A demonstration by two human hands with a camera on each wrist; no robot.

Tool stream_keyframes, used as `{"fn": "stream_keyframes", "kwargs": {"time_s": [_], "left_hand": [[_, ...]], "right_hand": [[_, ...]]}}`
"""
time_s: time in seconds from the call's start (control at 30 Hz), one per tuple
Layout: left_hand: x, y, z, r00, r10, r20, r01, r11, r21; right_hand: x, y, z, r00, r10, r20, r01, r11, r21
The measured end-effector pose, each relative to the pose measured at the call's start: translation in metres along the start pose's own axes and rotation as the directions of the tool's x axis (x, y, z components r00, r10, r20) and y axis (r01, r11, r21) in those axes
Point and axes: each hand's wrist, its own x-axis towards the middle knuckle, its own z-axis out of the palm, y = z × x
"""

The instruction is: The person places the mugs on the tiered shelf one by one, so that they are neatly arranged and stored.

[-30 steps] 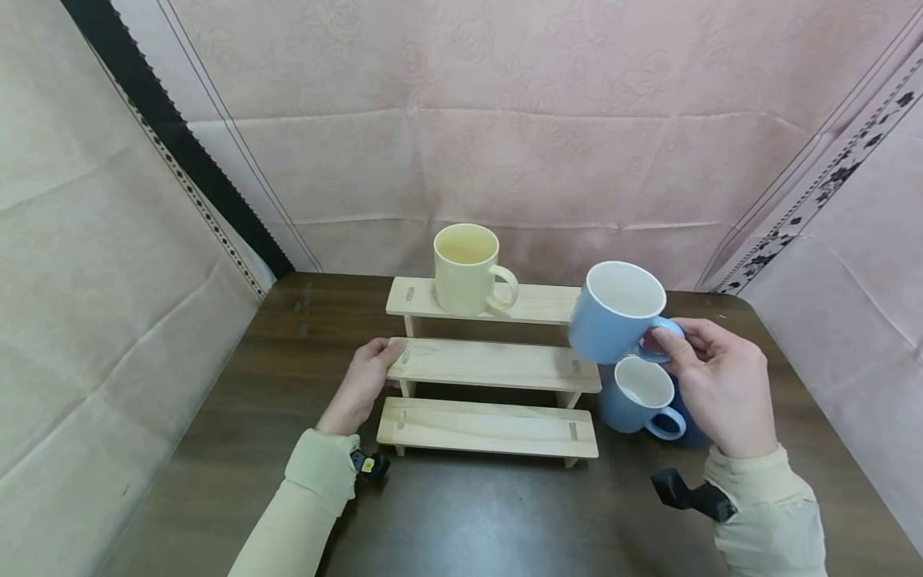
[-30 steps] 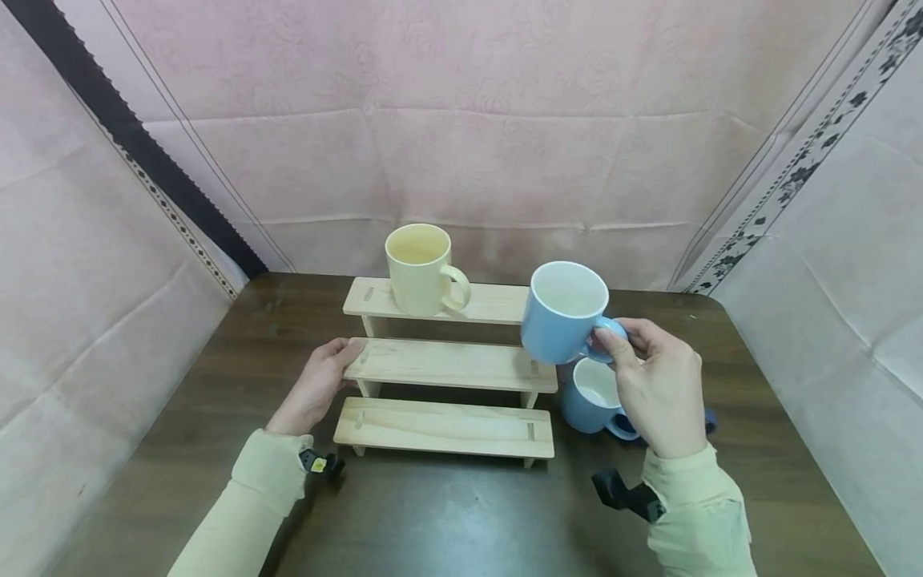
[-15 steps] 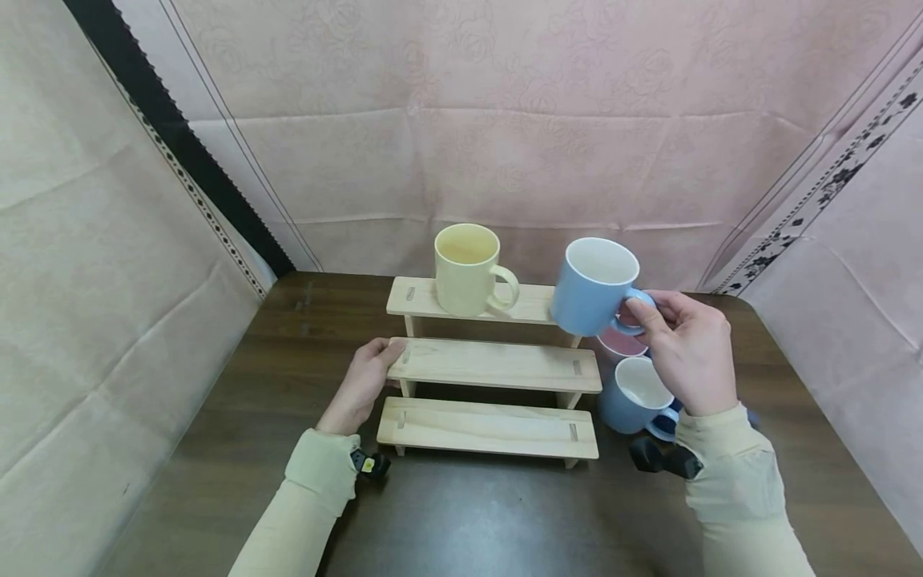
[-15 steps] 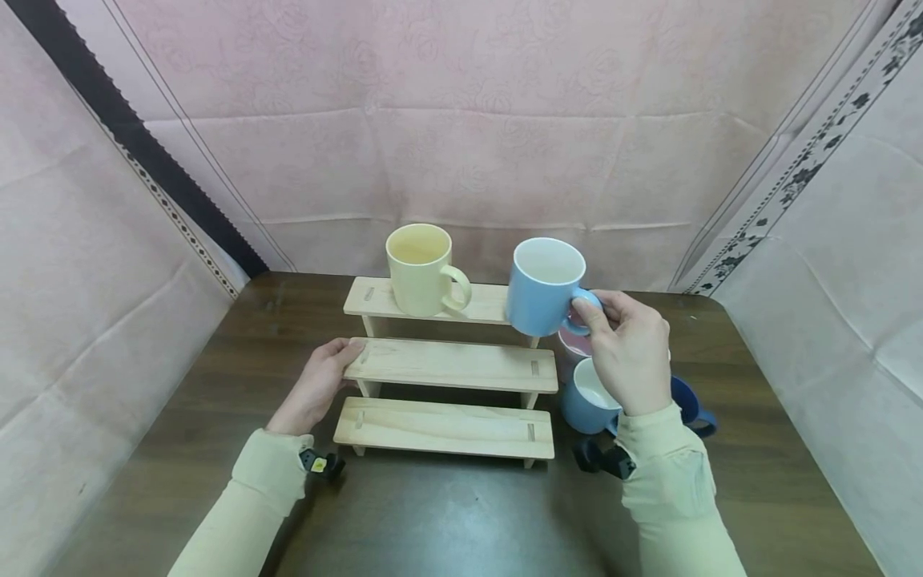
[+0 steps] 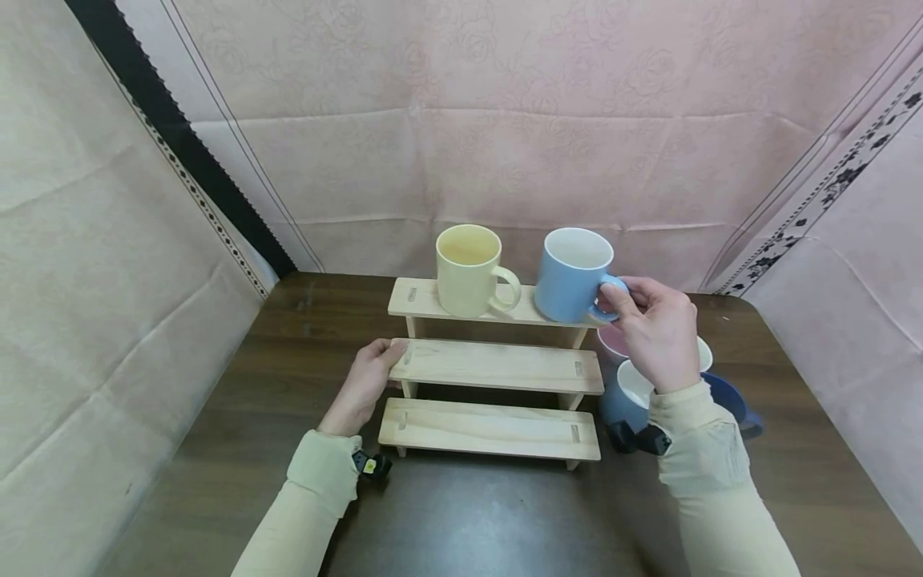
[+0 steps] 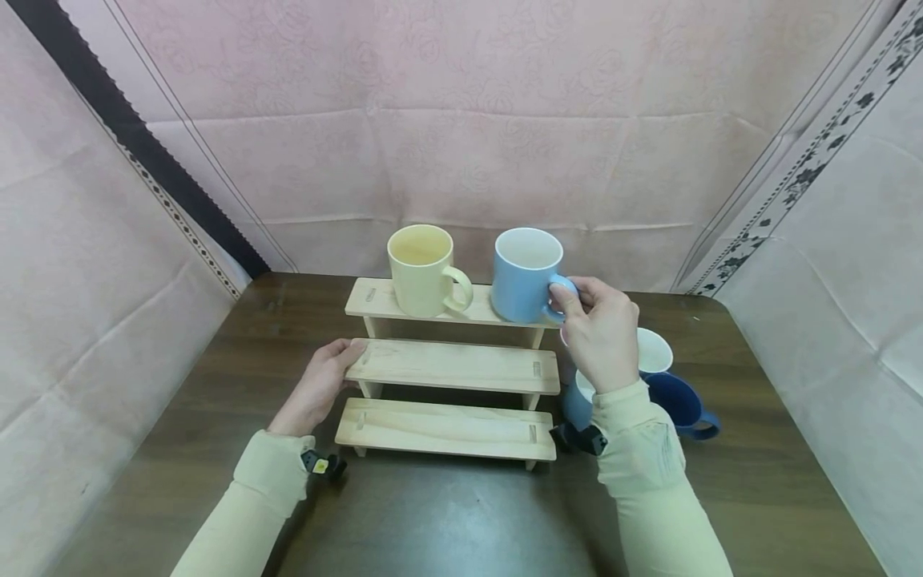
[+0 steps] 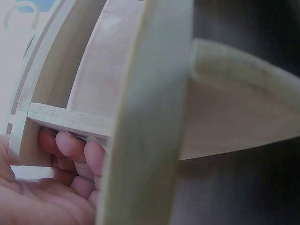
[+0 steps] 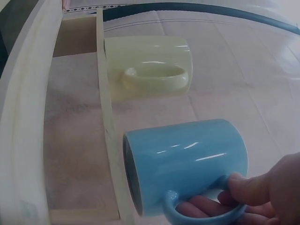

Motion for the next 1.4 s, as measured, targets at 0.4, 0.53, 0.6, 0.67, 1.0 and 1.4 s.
{"fn": "stream_keyframes", "kwargs": {"time_s": [0.4, 0.53, 0.6, 0.67, 1.0, 1.4], "left_hand": [[0.001, -0.002, -0.001, 1.000, 0.002, 0.009, -0.002, 1.000, -0.004], [0.002, -0.003, -0.001, 1.000, 0.004, 0.010, -0.004, 1.000, -0.003], [0.001, -0.003, 0.000, 1.000, 0.003, 0.011, -0.003, 1.000, -0.001], [0.000, -0.002, 0.000, 1.000, 0.000, 0.012, 0.000, 1.000, -0.001], [0.001, -0.003, -0.001, 1.000, 0.002, 0.010, -0.002, 1.000, -0.003], [0.001, -0.001, -0.001, 1.000, -0.003, 0.011, 0.003, 1.000, -0.004]], "right_hand": [[0.003, -0.004, 0.014, 1.000, 0.020, 0.011, -0.020, 1.000, -0.016], [0.002, -0.004, 0.018, 1.000, 0.016, 0.014, -0.016, 1.000, -0.012], [0.002, -0.004, 0.020, 1.000, 0.013, 0.012, -0.013, 1.000, -0.009], [0.003, -0.003, 0.022, 1.000, 0.011, 0.012, -0.011, 1.000, -0.003], [0.003, -0.004, 0.025, 1.000, 0.015, 0.018, -0.016, 1.000, 0.016], [0.002, -0.005, 0.029, 0.999, 0.031, 0.039, -0.033, 0.999, 0.038]]}}
